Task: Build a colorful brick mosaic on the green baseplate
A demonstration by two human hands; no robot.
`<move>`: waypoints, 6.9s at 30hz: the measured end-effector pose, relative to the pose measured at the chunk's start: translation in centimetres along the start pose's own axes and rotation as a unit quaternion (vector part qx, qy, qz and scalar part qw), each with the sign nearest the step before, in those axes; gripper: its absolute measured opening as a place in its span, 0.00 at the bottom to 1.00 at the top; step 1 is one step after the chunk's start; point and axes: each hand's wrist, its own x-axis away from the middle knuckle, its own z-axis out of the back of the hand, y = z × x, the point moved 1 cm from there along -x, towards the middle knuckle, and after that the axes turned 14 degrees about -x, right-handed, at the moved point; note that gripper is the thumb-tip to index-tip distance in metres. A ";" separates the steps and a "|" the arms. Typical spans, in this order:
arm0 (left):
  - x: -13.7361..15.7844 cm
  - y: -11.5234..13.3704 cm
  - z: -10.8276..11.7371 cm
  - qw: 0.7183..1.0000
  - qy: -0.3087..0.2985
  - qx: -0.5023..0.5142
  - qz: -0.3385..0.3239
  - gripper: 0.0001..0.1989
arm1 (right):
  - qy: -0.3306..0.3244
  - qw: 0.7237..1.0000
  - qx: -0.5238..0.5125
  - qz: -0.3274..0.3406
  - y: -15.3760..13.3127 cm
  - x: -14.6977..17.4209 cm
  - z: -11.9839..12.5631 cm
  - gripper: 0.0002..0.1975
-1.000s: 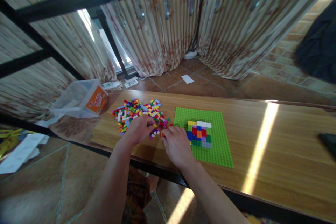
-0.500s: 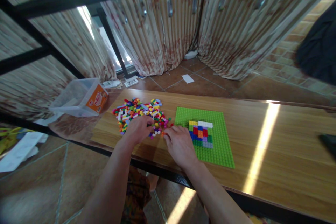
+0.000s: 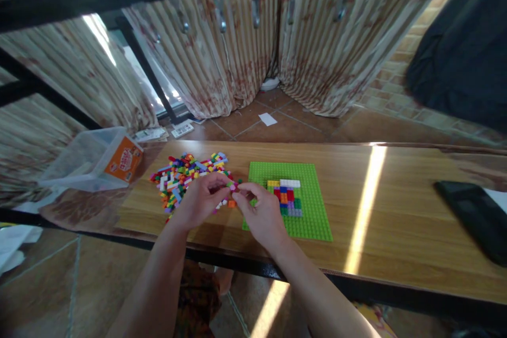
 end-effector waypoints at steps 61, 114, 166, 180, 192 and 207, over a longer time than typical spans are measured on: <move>-1.6 3.9 -5.7 0.995 -0.095 -0.007 0.011 0.10 | -0.005 0.980 0.196 0.014 1.1 0.7 9.7 0.08; -1.7 6.2 -7.4 0.974 -0.080 -0.168 0.129 0.14 | 0.118 0.972 0.188 -0.075 1.3 0.6 8.7 0.05; -0.9 -2.3 2.2 0.973 0.042 -0.169 0.155 0.10 | 0.235 0.966 0.037 -0.100 0.4 -0.2 8.8 0.11; -0.6 -0.4 0.6 0.943 -0.033 -0.300 0.137 0.07 | 0.225 0.965 0.052 -0.122 0.3 -0.2 8.2 0.11; -0.8 0.4 0.7 0.996 -0.074 0.019 0.049 0.04 | 0.205 0.973 0.039 -0.094 0.5 -0.1 8.3 0.11; -1.8 2.6 -3.9 0.975 -0.102 0.191 0.058 0.08 | 0.256 0.967 0.016 -0.002 0.1 -0.3 10.8 0.05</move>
